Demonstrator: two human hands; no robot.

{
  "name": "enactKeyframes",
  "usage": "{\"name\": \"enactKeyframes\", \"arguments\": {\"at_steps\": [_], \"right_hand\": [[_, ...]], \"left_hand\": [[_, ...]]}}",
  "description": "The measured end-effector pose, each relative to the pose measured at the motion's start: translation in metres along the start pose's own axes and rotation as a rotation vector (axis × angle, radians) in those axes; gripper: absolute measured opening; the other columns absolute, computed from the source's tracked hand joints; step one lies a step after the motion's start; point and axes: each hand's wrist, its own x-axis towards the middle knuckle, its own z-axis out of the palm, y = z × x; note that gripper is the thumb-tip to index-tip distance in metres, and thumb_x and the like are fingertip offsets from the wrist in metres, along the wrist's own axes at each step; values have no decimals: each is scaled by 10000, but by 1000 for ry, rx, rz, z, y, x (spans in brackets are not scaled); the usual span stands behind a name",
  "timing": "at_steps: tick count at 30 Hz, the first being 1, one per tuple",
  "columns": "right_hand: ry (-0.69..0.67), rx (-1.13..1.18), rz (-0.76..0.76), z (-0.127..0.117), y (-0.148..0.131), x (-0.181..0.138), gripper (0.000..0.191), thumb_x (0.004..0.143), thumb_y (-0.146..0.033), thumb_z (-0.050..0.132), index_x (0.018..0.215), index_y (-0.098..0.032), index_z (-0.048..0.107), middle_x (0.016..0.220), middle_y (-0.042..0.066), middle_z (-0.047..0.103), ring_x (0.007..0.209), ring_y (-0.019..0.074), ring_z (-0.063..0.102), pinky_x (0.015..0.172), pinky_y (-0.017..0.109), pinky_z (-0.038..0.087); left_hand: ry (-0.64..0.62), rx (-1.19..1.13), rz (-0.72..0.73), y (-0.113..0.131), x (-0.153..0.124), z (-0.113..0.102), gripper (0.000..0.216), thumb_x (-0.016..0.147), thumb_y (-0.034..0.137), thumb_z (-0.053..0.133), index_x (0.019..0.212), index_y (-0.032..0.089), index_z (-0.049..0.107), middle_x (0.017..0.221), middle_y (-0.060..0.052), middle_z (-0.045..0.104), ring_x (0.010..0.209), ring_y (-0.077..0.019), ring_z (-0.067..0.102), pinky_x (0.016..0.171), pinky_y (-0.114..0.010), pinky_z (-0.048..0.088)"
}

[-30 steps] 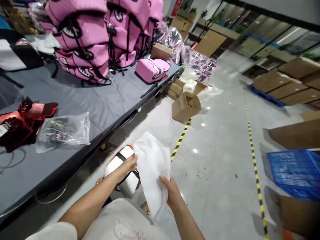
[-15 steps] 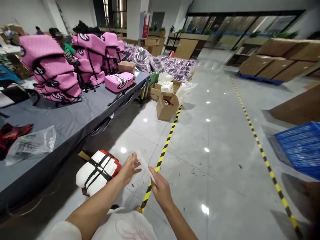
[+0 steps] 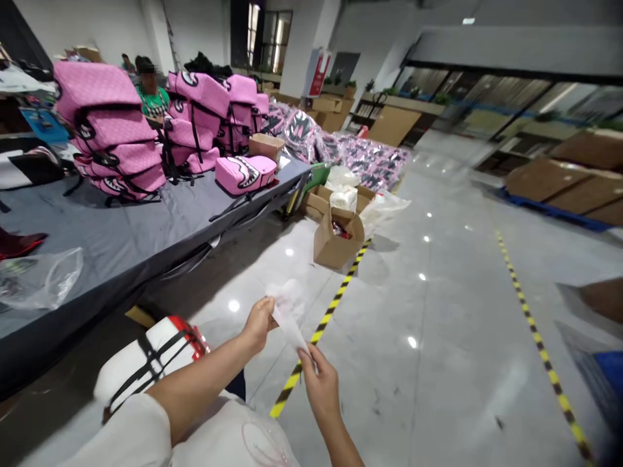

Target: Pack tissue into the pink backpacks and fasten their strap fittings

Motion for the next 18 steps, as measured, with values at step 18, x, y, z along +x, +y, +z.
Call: {"name": "enactKeyframes", "arguments": {"at_steps": [18], "right_hand": [[99, 581, 306, -25, -11, 486, 465, 562, -455, 788, 913, -195, 630, 815, -3, 705, 700, 181, 647, 615, 276, 540]], "left_hand": [[39, 4, 184, 155, 324, 71, 592, 628, 554, 839, 1016, 136, 682, 914, -93, 747, 873, -242, 711, 779, -318, 551]]}}
